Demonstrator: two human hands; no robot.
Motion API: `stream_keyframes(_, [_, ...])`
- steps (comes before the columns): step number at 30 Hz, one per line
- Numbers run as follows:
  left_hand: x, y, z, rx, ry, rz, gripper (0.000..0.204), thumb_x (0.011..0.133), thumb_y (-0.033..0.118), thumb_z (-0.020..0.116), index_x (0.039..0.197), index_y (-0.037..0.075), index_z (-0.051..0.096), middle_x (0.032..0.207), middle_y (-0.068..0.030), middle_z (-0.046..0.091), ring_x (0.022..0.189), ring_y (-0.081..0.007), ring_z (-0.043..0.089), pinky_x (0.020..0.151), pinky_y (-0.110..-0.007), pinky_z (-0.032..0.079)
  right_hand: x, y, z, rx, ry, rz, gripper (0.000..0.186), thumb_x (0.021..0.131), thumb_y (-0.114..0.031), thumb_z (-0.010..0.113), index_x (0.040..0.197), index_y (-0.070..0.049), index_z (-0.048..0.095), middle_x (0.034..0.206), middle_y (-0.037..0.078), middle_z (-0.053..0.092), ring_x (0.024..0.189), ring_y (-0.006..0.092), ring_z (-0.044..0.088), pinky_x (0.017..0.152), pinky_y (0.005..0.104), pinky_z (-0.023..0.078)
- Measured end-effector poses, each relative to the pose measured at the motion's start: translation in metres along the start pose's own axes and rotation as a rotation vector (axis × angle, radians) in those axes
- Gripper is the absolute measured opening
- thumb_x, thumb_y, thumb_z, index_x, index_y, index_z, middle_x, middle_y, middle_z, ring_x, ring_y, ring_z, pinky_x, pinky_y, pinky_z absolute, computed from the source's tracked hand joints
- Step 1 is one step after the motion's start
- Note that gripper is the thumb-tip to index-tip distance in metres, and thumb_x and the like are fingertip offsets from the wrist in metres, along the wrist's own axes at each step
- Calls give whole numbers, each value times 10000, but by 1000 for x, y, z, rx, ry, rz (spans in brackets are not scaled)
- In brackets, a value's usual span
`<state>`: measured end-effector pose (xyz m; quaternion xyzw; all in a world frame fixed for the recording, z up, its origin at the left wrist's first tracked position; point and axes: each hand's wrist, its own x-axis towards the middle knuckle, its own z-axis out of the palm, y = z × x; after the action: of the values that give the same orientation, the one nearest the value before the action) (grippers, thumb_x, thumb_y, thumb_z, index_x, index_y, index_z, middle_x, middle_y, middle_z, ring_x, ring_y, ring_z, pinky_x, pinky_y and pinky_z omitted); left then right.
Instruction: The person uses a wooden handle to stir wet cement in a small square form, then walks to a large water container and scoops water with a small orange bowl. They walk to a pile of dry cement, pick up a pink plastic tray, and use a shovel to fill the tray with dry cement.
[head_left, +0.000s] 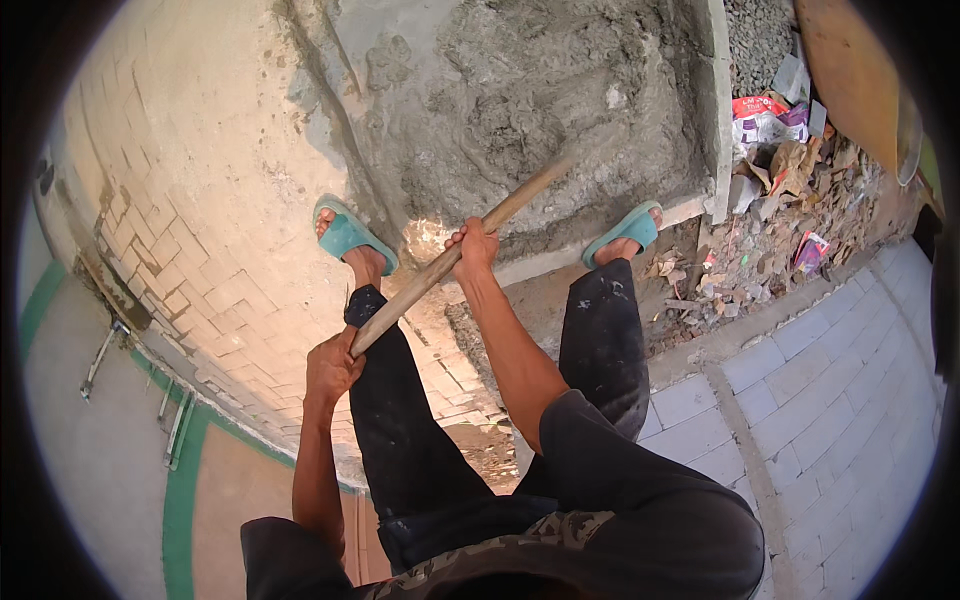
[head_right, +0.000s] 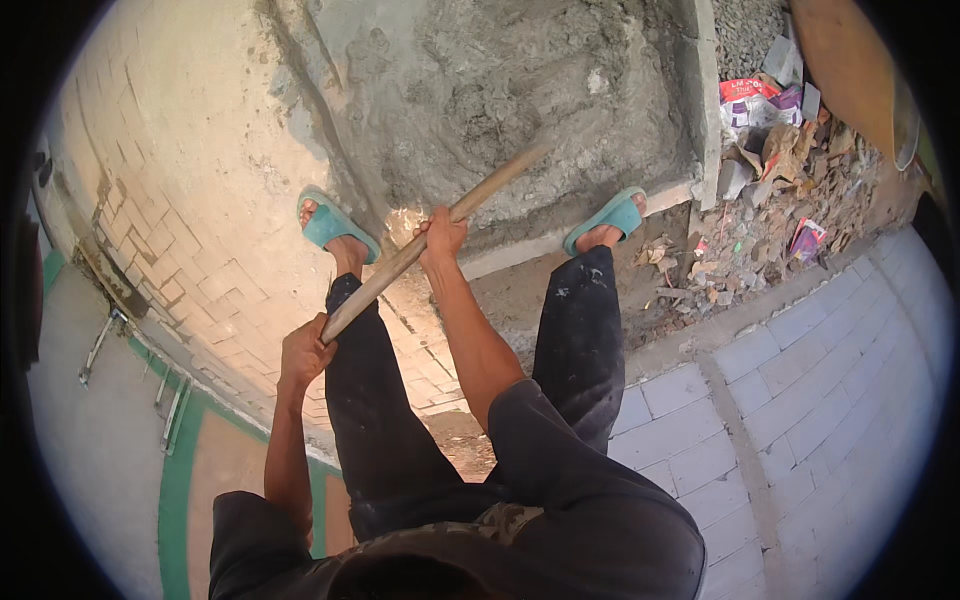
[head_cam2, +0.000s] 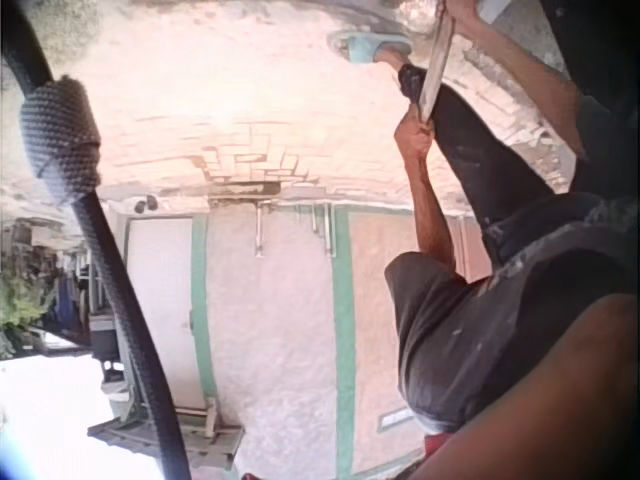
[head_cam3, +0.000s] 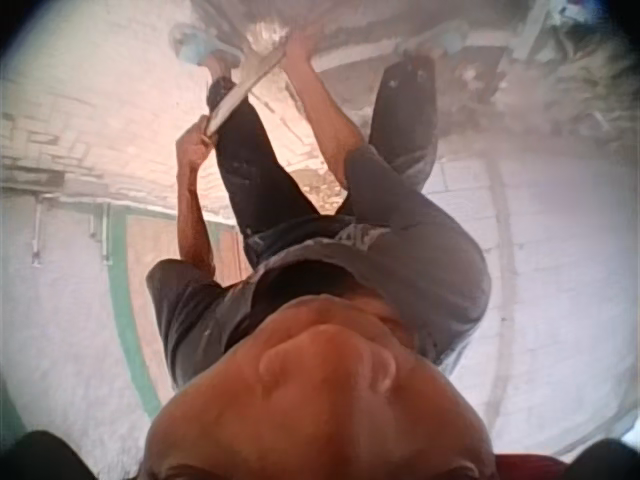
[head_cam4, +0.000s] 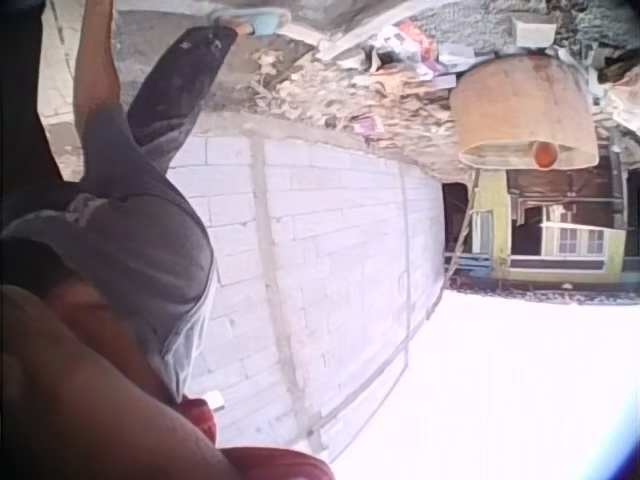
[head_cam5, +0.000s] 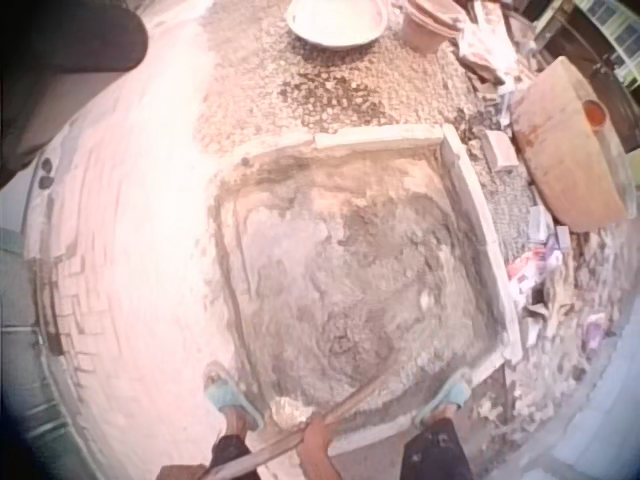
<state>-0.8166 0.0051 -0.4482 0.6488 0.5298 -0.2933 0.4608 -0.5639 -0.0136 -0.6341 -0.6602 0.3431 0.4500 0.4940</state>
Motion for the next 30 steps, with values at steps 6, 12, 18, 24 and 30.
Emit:
stream_keyframes(6, [-127, 28, -2, -35, -84, -137, 253, 731, 115, 719, 892, 94, 525, 759, -124, 650, 711, -365, 662, 626, -449, 527, -103, -3, -51, -69, 47, 164, 113, 904, -59, 531, 893, -98, 426, 655, 29, 460, 462, 135, 470, 400, 323, 452])
stream_keyframes(12, [-82, 203, 66, -345, -85, -396, 249, 790, 147, 677, 940, 34, 515, 723, -252, 655, 701, -458, 661, 641, -544, 527, 29, -47, -71, -602, -127, 306, 138, 879, -68, 554, 930, -39, 430, 631, 54, 471, 442, 161, 476, 363, 348, 434])
stream_keyframes(18, [42, 252, 127, -632, 101, -286, 269, 806, 182, 670, 982, 31, 532, 714, -250, 647, 685, -456, 655, 615, -519, 519, 113, -162, 11, -696, -244, -113, 208, 843, -36, 600, 904, -32, 401, 633, 62, 479, 444, 145, 489, 346, 327, 439])
stream_keyframes(24, [168, 269, 107, -696, 382, -88, 236, 803, 171, 635, 959, 16, 548, 713, -259, 611, 699, -467, 629, 644, -503, 483, 148, -272, 123, -697, -390, -471, 203, 854, -24, 608, 911, 11, 417, 658, 84, 511, 448, 144, 507, 361, 316, 472])
stream_keyframes(30, [149, 197, 35, -582, 299, -115, 279, 808, 205, 645, 974, 15, 525, 828, -294, 637, 781, -481, 637, 700, -513, 501, 138, -188, 182, -721, -416, -277, 154, 859, -14, 591, 886, 42, 450, 624, 110, 527, 460, 175, 530, 389, 345, 480])
